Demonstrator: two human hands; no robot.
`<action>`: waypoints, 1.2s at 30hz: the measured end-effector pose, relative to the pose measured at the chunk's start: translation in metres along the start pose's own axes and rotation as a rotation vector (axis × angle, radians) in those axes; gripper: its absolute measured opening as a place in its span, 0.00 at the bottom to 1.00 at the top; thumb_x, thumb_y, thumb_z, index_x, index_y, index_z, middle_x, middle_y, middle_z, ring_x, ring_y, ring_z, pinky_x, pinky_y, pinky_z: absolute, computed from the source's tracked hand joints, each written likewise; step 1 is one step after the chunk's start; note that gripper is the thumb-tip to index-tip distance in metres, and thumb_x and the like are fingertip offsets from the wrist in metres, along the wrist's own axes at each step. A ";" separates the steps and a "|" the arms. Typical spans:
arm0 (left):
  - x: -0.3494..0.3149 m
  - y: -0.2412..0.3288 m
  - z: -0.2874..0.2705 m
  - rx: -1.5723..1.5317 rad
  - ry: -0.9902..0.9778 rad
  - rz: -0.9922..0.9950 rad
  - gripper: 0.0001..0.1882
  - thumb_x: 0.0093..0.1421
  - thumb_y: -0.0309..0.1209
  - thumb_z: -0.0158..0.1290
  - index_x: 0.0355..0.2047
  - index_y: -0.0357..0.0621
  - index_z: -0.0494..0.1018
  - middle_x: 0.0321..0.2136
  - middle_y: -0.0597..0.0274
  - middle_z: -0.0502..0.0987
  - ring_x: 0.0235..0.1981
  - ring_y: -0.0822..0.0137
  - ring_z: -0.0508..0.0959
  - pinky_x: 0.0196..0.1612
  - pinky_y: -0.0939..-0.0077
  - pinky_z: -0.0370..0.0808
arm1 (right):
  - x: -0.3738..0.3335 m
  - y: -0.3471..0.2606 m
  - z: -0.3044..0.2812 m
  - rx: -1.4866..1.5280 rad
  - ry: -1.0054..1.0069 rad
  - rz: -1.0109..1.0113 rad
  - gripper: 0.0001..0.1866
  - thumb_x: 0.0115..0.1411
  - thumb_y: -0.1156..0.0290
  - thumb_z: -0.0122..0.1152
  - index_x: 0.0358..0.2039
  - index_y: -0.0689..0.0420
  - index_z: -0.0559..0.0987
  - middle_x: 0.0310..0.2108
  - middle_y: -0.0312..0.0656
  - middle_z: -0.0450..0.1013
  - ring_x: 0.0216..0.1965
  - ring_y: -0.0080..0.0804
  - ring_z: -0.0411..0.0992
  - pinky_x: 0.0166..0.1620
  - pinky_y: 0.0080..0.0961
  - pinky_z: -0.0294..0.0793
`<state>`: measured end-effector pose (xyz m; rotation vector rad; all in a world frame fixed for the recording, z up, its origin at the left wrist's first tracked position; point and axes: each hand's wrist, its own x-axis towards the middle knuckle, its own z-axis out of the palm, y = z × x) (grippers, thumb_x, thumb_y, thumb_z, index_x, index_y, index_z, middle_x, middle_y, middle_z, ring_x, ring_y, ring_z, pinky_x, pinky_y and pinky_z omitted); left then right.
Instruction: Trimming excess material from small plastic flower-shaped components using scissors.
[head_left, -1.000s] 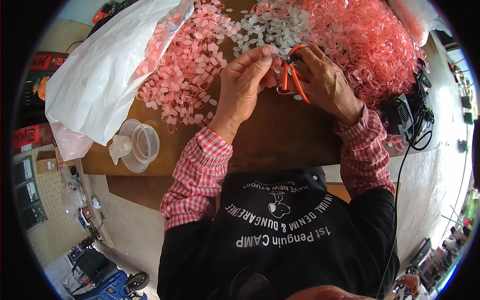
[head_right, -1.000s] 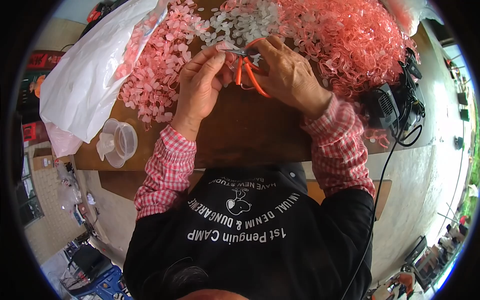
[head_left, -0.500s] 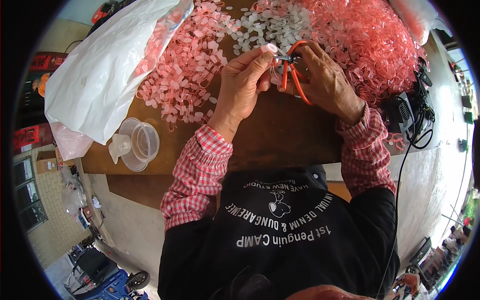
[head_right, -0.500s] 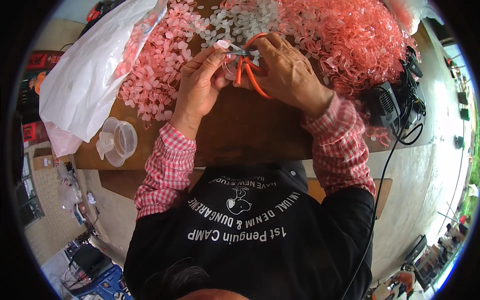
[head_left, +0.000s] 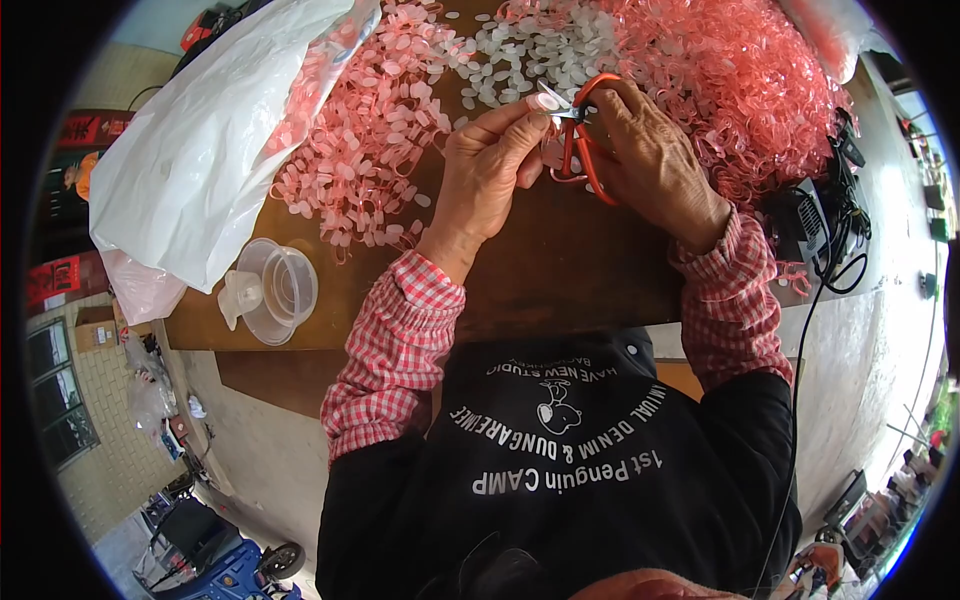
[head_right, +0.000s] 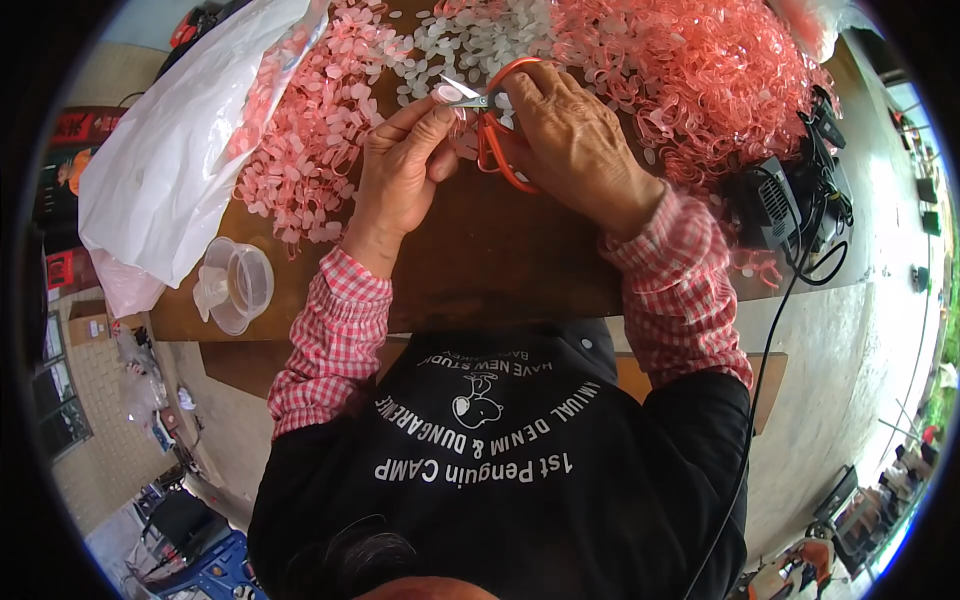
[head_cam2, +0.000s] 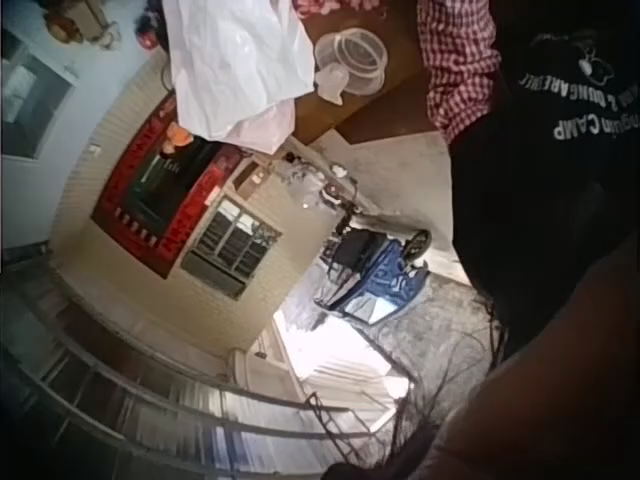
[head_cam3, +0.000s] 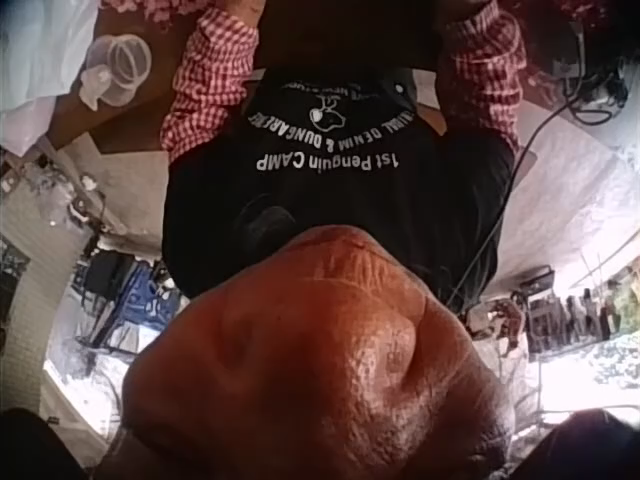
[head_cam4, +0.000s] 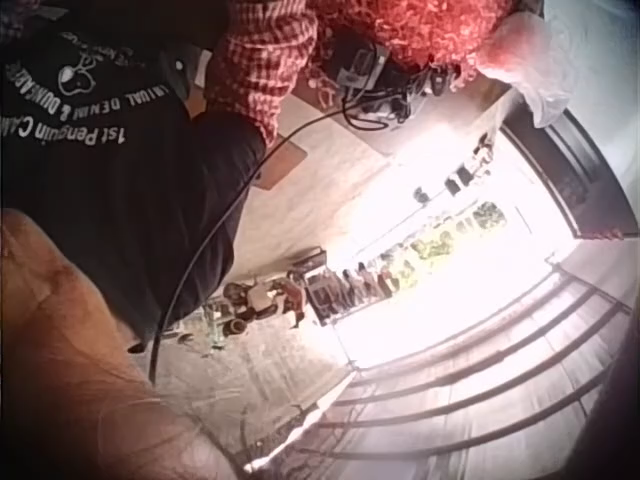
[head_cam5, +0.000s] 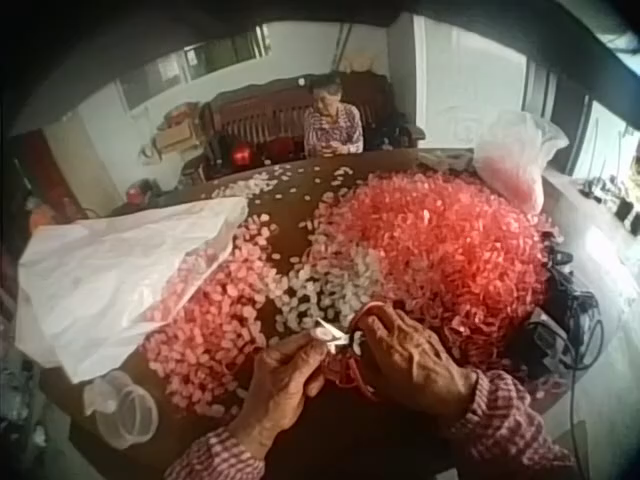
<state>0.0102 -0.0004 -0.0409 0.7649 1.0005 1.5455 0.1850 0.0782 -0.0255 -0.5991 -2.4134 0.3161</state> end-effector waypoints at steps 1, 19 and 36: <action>0.000 0.001 0.001 -0.001 -0.001 -0.001 0.13 0.63 0.31 0.56 0.45 0.38 0.78 0.27 0.68 0.76 0.19 0.80 0.64 0.21 0.85 0.61 | -0.001 0.001 0.001 -0.004 0.017 -0.012 0.25 0.50 0.75 0.65 0.48 0.64 0.68 0.44 0.53 0.68 0.42 0.54 0.71 0.41 0.39 0.74; 0.002 0.004 -0.002 0.124 0.072 0.117 0.09 0.60 0.30 0.59 0.40 0.41 0.78 0.29 0.67 0.79 0.25 0.82 0.73 0.22 0.88 0.62 | -0.002 0.014 -0.001 0.585 -0.010 0.528 0.08 0.61 0.67 0.62 0.34 0.59 0.78 0.19 0.32 0.71 0.19 0.16 0.66 0.23 0.16 0.65; 0.001 -0.015 -0.001 0.436 -0.020 0.343 0.07 0.58 0.27 0.61 0.34 0.36 0.78 0.32 0.66 0.78 0.28 0.80 0.74 0.29 0.87 0.71 | 0.003 0.005 0.010 0.439 0.048 0.244 0.13 0.55 0.71 0.68 0.41 0.58 0.78 0.26 0.32 0.76 0.29 0.14 0.72 0.30 0.17 0.73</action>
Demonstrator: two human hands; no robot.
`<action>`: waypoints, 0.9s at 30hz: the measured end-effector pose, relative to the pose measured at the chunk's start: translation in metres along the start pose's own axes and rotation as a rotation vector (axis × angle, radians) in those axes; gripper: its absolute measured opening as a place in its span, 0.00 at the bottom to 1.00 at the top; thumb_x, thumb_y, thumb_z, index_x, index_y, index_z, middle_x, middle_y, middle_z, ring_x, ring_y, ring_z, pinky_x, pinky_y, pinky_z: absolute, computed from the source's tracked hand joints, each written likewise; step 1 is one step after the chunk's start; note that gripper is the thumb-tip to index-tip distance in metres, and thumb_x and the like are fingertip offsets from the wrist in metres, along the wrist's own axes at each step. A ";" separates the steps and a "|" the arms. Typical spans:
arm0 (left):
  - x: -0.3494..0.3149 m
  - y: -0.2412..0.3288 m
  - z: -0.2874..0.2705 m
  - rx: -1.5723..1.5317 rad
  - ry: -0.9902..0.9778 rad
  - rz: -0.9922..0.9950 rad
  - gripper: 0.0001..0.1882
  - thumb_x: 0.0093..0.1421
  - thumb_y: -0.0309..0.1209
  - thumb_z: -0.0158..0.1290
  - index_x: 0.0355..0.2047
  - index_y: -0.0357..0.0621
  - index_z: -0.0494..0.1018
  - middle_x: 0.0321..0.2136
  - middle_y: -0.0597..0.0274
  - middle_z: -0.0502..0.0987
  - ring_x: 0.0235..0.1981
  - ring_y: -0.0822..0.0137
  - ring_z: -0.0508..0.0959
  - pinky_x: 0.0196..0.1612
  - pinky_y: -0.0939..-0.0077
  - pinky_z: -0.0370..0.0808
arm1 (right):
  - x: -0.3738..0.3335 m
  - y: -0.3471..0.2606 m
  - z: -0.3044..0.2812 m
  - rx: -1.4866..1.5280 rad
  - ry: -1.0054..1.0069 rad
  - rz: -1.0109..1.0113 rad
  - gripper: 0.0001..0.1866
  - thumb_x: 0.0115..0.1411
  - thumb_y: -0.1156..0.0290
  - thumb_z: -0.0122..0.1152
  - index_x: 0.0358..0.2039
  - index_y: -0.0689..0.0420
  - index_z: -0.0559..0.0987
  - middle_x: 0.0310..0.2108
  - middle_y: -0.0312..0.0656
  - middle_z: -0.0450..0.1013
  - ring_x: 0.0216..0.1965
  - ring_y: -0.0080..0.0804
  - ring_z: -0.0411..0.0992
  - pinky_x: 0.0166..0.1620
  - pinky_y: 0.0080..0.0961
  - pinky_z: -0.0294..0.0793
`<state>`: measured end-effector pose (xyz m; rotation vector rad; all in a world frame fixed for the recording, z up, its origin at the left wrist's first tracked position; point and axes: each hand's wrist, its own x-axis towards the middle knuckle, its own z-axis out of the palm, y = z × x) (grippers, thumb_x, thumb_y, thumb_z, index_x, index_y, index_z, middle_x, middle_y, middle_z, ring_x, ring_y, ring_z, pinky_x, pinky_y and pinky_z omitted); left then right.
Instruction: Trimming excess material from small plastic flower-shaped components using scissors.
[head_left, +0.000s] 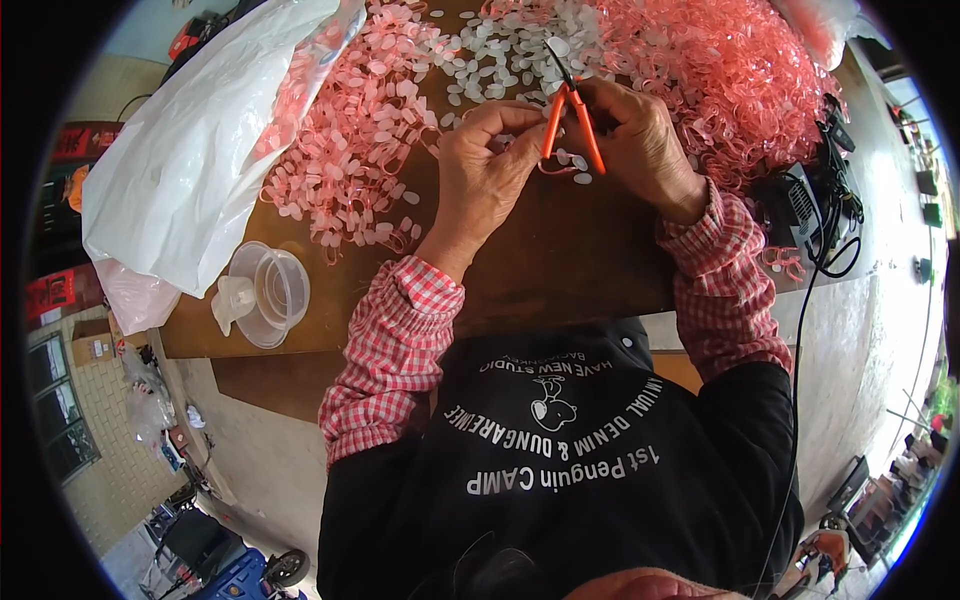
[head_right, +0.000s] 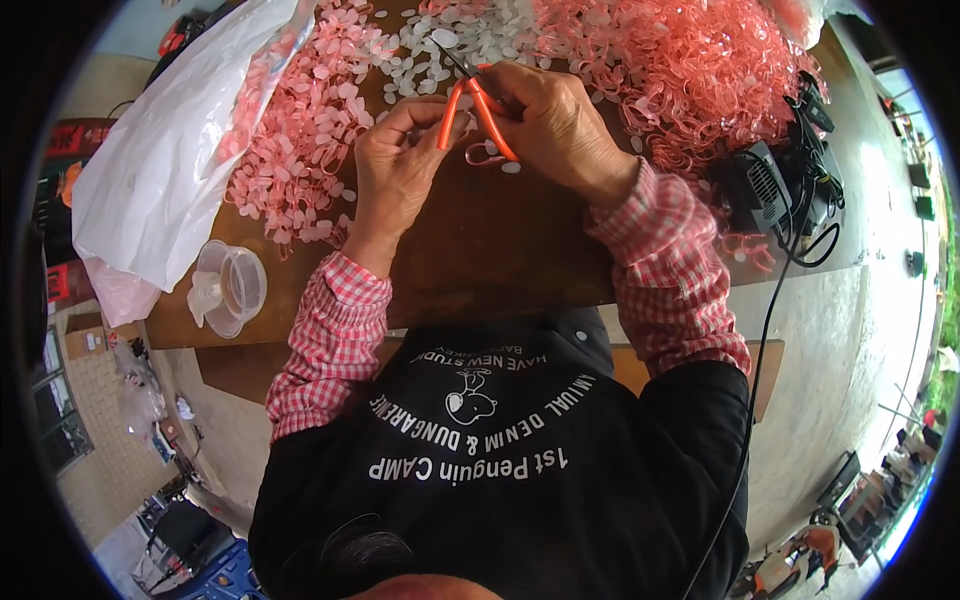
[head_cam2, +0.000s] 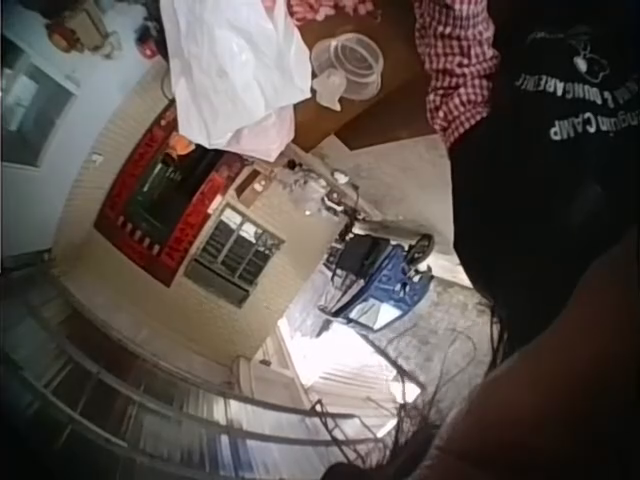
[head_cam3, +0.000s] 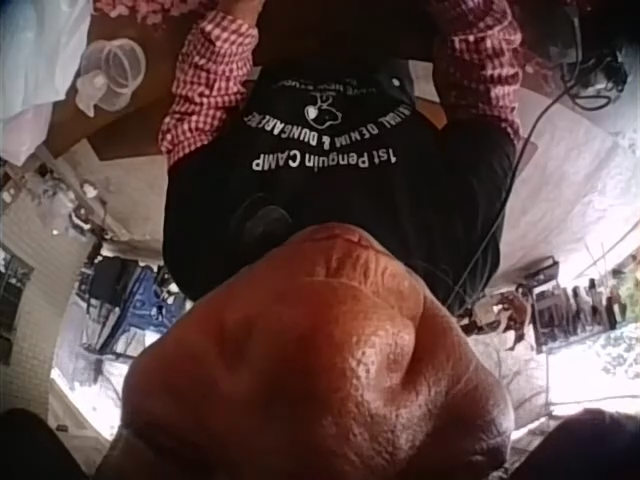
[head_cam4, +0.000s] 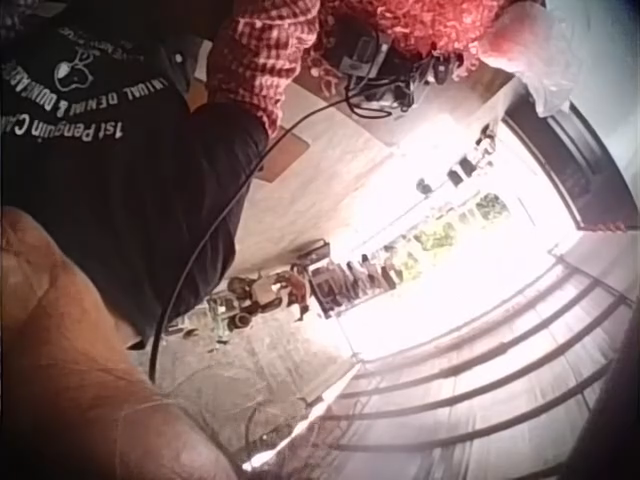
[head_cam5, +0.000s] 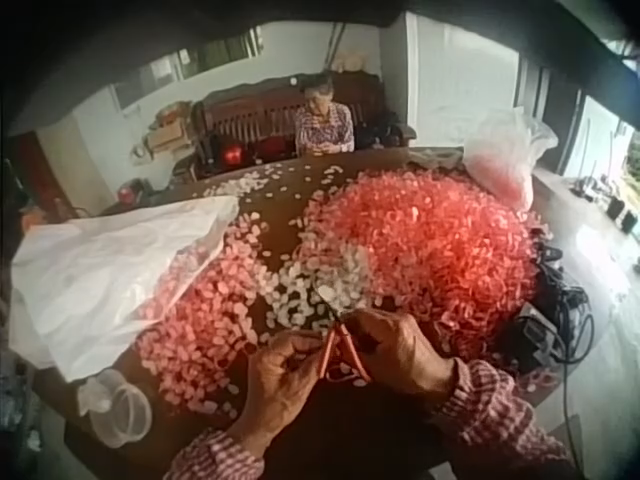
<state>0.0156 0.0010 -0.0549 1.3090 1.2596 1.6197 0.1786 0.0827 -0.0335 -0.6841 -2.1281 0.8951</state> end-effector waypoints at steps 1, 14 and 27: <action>0.000 0.001 0.000 -0.001 -0.002 -0.001 0.07 0.58 0.27 0.61 0.34 0.36 0.78 0.32 0.66 0.78 0.28 0.80 0.74 0.29 0.87 0.71 | 0.000 0.001 0.000 -0.001 0.001 0.002 0.13 0.55 0.71 0.68 0.41 0.58 0.78 0.26 0.32 0.76 0.29 0.14 0.72 0.30 0.17 0.73; 0.006 0.011 -0.003 -0.122 0.146 -0.017 0.05 0.57 0.25 0.61 0.30 0.37 0.76 0.28 0.67 0.77 0.24 0.84 0.71 0.27 0.89 0.71 | 0.000 0.009 -0.012 -0.323 0.049 -0.123 0.16 0.56 0.67 0.66 0.38 0.61 0.73 0.27 0.47 0.73 0.23 0.40 0.72 0.27 0.29 0.71; 0.006 0.006 -0.005 0.276 0.144 0.251 0.06 0.57 0.23 0.61 0.31 0.34 0.76 0.33 0.65 0.73 0.31 0.78 0.73 0.32 0.86 0.74 | -0.005 0.000 0.005 -0.556 -0.039 -0.229 0.20 0.50 0.65 0.66 0.39 0.61 0.70 0.31 0.48 0.71 0.29 0.46 0.74 0.30 0.37 0.74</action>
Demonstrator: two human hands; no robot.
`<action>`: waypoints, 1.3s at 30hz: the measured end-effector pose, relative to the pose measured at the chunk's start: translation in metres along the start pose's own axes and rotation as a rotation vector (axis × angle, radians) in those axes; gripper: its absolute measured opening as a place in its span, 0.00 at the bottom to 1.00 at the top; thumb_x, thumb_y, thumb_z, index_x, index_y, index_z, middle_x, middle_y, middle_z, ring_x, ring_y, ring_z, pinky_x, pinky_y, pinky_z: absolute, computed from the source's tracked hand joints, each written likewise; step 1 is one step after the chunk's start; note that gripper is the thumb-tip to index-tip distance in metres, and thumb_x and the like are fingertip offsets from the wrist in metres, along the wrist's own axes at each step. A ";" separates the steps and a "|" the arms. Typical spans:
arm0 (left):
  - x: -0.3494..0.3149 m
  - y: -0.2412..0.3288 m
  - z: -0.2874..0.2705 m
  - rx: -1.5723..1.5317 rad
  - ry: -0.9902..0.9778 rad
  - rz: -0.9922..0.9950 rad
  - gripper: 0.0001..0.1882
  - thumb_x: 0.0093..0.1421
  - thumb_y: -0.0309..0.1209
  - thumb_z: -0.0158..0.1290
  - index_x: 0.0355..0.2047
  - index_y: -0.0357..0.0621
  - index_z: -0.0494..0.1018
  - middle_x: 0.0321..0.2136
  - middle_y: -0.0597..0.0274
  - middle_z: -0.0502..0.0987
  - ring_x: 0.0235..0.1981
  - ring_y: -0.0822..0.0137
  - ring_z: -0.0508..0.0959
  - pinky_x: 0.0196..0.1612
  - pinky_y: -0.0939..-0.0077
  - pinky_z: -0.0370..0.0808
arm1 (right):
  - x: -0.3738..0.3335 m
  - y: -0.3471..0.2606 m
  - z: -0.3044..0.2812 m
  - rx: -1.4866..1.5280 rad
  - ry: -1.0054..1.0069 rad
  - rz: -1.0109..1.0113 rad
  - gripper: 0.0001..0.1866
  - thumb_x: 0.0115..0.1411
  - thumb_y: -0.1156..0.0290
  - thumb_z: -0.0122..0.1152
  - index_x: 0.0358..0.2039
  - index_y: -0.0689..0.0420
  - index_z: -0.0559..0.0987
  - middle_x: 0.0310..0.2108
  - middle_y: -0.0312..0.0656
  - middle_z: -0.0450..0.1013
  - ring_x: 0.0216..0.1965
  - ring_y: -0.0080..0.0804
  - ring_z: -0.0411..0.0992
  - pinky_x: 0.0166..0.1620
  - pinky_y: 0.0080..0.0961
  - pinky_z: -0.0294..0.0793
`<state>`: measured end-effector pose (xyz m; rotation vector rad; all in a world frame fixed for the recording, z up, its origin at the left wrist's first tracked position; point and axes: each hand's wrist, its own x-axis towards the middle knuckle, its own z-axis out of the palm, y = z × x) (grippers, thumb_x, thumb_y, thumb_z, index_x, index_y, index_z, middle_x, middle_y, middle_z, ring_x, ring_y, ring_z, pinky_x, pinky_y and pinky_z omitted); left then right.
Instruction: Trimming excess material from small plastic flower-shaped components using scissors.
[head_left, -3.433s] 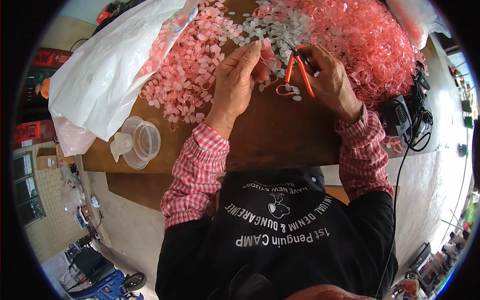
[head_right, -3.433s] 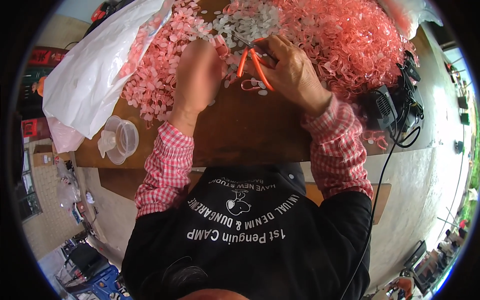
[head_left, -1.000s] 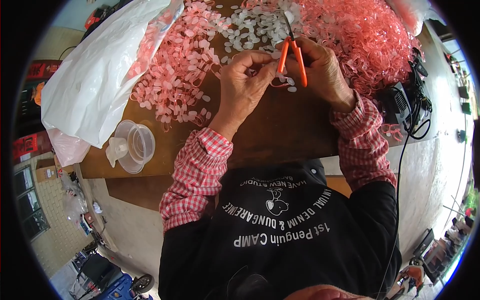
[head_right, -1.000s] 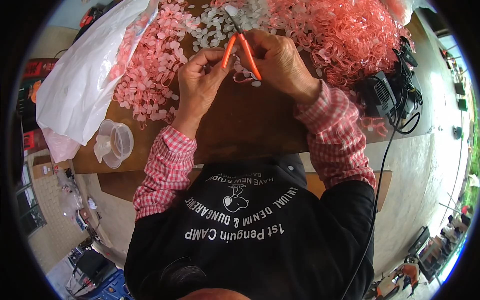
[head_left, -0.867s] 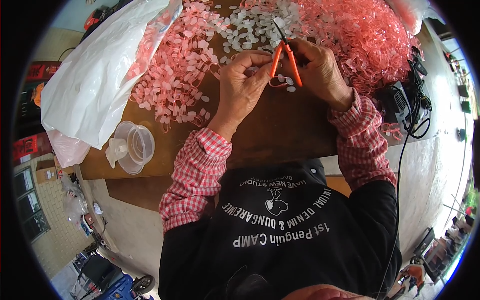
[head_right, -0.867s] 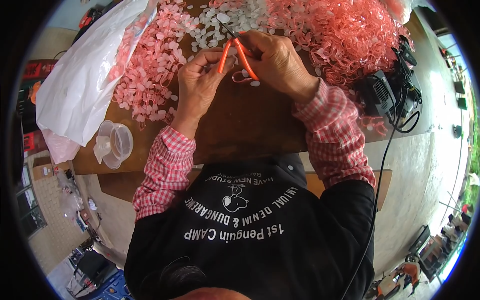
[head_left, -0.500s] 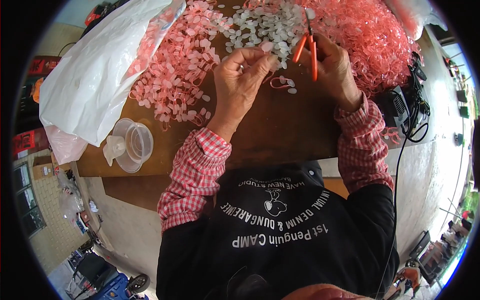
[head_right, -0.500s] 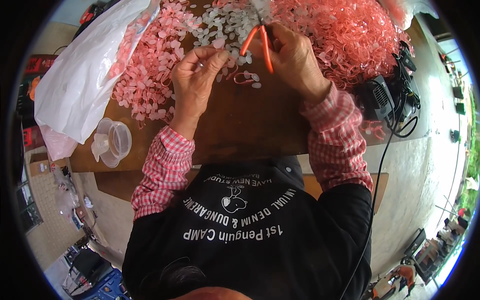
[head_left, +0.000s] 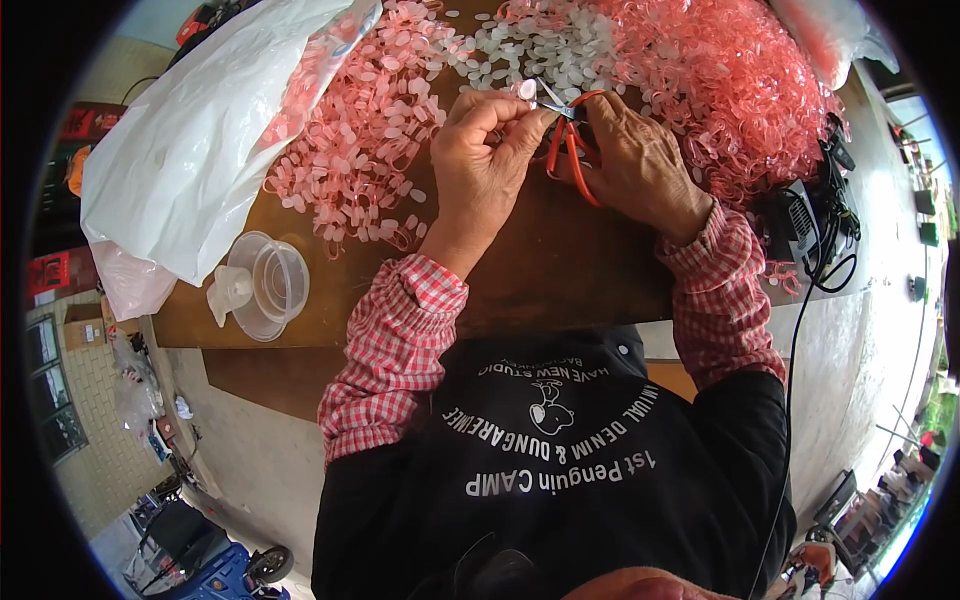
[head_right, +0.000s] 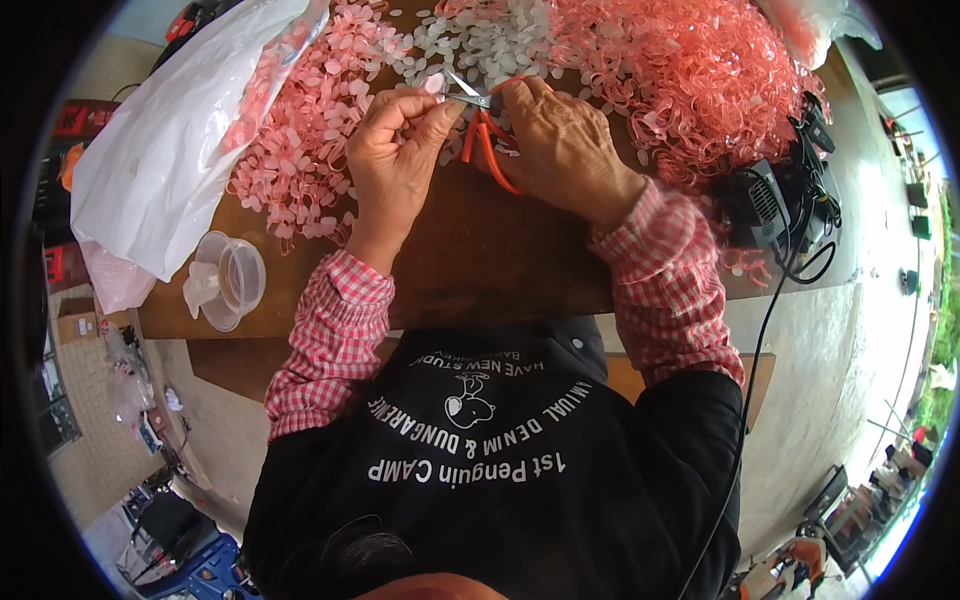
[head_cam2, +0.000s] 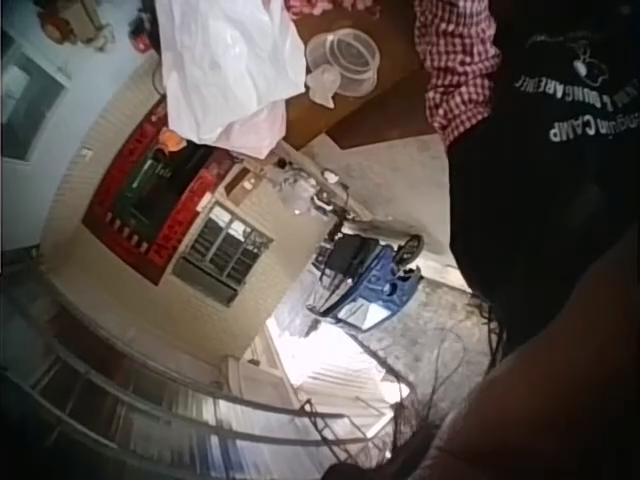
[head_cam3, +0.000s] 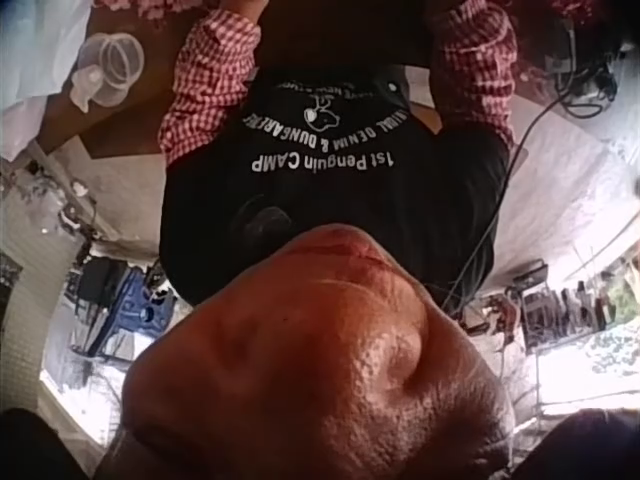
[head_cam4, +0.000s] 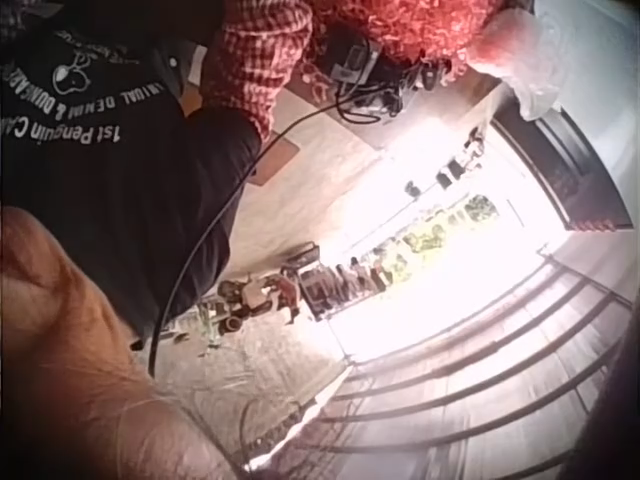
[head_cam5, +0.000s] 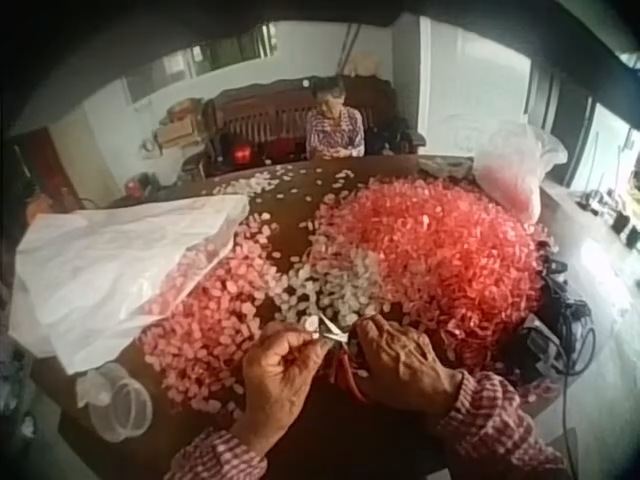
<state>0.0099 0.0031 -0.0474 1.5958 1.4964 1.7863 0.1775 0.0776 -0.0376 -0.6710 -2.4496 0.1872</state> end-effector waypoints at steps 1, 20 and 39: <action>0.000 0.000 0.000 0.030 -0.002 0.019 0.06 0.57 0.23 0.61 0.31 0.34 0.75 0.32 0.65 0.73 0.31 0.78 0.72 0.32 0.85 0.74 | 0.000 0.000 0.000 -0.021 -0.014 0.005 0.20 0.51 0.65 0.66 0.39 0.61 0.70 0.31 0.48 0.71 0.30 0.46 0.74 0.30 0.37 0.74; 0.004 0.000 -0.004 0.213 -0.107 0.020 0.05 0.60 0.24 0.56 0.30 0.33 0.73 0.28 0.62 0.73 0.27 0.74 0.73 0.30 0.80 0.70 | -0.002 -0.008 -0.001 -0.083 -0.045 0.093 0.21 0.53 0.62 0.66 0.40 0.62 0.71 0.34 0.47 0.70 0.28 0.45 0.74 0.27 0.34 0.74; 0.007 0.000 -0.012 0.103 -0.130 0.019 0.06 0.63 0.26 0.54 0.32 0.34 0.72 0.26 0.64 0.71 0.24 0.76 0.71 0.28 0.82 0.69 | 0.001 -0.008 -0.007 -0.039 0.018 0.118 0.17 0.55 0.57 0.66 0.29 0.57 0.72 0.24 0.42 0.72 0.21 0.45 0.73 0.22 0.35 0.71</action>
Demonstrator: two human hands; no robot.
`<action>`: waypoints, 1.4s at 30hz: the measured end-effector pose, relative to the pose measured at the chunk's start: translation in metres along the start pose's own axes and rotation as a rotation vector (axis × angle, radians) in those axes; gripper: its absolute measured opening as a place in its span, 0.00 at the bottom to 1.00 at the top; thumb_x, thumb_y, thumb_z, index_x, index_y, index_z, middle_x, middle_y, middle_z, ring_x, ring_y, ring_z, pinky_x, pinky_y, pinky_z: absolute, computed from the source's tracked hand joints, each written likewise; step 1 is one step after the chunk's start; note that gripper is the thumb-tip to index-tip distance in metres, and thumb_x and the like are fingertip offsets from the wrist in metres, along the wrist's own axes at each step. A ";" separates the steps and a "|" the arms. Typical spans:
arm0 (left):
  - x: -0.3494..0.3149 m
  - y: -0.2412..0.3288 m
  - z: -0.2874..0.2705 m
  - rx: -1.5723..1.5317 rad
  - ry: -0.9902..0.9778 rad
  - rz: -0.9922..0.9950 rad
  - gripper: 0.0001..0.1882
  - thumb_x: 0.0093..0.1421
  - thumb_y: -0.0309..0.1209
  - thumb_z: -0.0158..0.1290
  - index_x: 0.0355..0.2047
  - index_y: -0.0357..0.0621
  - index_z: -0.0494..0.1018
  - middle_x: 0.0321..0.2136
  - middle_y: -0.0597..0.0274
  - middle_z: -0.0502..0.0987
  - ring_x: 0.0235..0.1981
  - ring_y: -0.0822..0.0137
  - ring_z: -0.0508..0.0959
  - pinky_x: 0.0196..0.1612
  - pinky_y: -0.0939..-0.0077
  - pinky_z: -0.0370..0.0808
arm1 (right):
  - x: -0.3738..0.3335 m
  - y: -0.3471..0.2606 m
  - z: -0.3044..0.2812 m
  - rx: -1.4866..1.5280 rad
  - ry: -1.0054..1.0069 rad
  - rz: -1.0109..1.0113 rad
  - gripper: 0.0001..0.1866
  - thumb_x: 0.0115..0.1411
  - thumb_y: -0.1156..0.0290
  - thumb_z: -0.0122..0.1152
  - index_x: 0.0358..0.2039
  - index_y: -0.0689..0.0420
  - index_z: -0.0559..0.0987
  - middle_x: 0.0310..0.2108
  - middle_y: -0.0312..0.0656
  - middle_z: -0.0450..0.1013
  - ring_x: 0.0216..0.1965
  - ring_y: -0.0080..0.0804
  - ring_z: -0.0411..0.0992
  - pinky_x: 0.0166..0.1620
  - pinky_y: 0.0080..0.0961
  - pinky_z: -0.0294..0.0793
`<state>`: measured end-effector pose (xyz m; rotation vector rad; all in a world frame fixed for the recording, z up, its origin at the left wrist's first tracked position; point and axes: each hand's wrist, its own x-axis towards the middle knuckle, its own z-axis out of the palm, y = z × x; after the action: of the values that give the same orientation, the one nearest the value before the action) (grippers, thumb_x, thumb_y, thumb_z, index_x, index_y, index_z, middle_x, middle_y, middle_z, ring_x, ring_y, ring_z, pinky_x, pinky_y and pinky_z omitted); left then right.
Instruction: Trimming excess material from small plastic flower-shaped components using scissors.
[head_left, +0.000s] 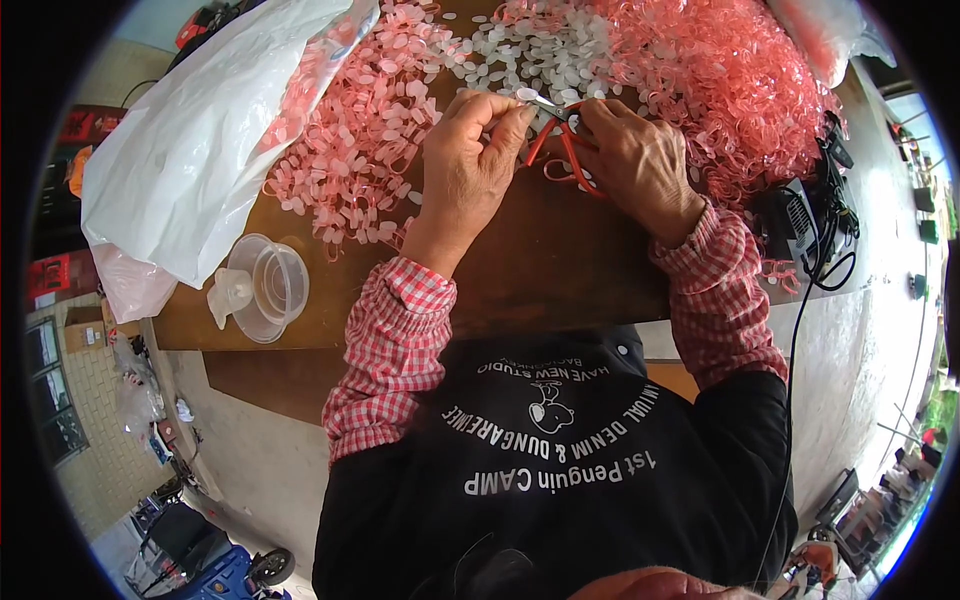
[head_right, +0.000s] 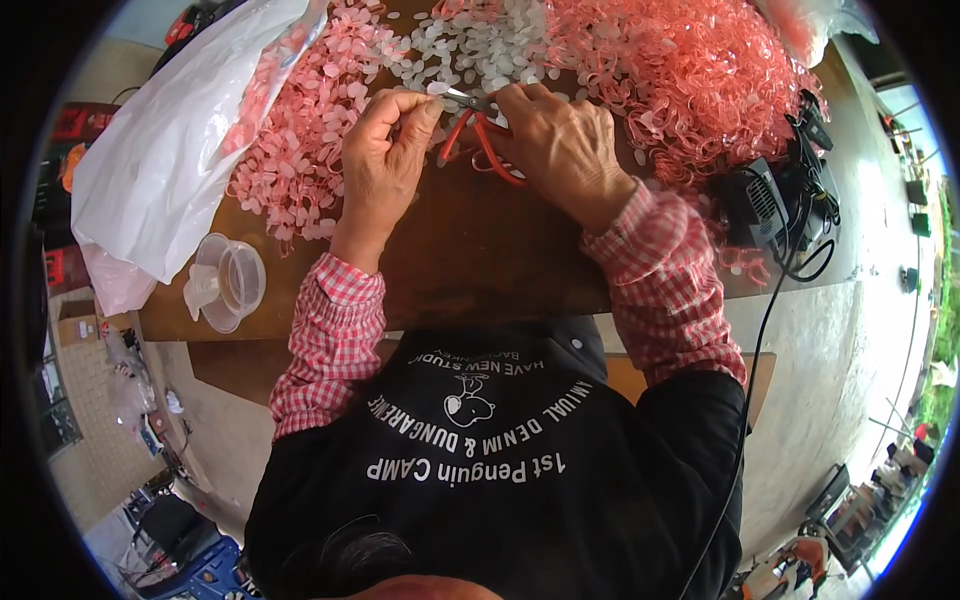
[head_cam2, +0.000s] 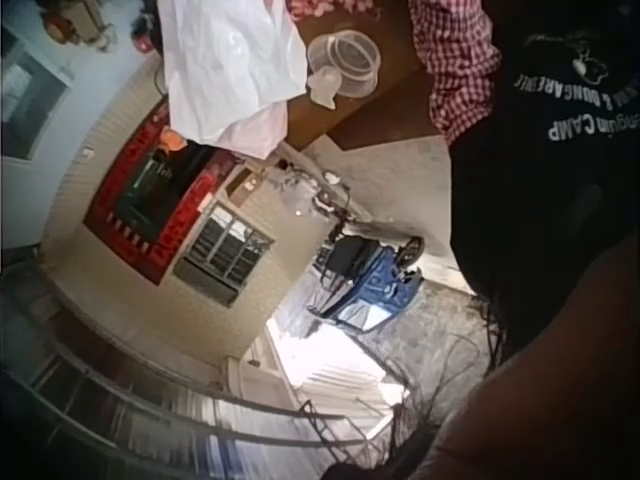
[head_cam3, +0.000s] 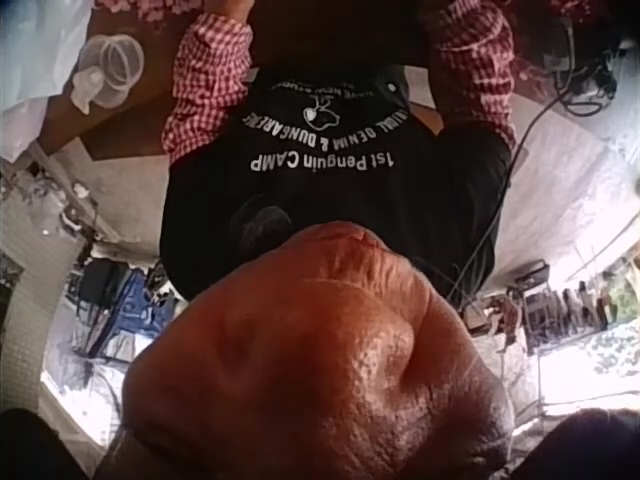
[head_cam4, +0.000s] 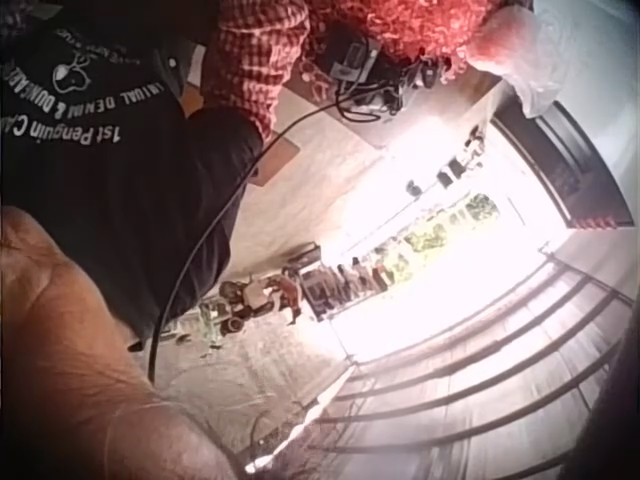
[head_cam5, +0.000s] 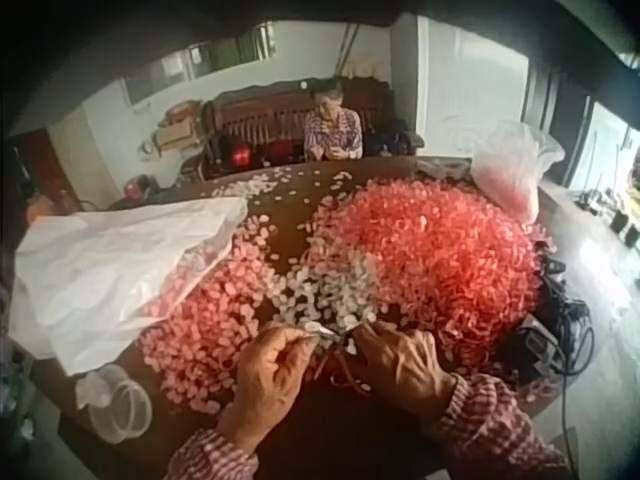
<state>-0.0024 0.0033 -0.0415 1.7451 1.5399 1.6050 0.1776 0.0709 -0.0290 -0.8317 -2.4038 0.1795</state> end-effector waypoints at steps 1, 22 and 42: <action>0.001 0.000 0.000 0.003 0.016 -0.002 0.07 0.62 0.27 0.56 0.31 0.35 0.73 0.25 0.62 0.72 0.23 0.73 0.72 0.26 0.79 0.69 | 0.000 0.001 0.000 0.001 0.001 -0.004 0.17 0.56 0.56 0.65 0.28 0.57 0.72 0.24 0.42 0.72 0.21 0.45 0.73 0.22 0.36 0.70; -0.007 0.009 0.003 -0.334 -0.171 -0.276 0.14 0.68 0.37 0.49 0.38 0.39 0.77 0.30 0.70 0.75 0.31 0.81 0.69 0.36 0.84 0.67 | 0.005 0.010 0.004 0.800 -0.101 0.295 0.14 0.57 0.69 0.67 0.42 0.60 0.78 0.34 0.36 0.77 0.37 0.19 0.74 0.42 0.19 0.75; -0.008 0.005 0.001 -0.573 -0.215 -0.452 0.11 0.63 0.34 0.56 0.35 0.36 0.78 0.25 0.72 0.76 0.26 0.83 0.70 0.30 0.89 0.67 | 0.001 0.009 0.011 1.059 -0.138 0.274 0.12 0.57 0.72 0.65 0.41 0.60 0.76 0.26 0.33 0.75 0.28 0.15 0.71 0.31 0.17 0.73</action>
<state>0.0028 -0.0047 -0.0417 1.1202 1.1159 1.3866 0.1755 0.0797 -0.0402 -0.6043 -1.8576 1.4834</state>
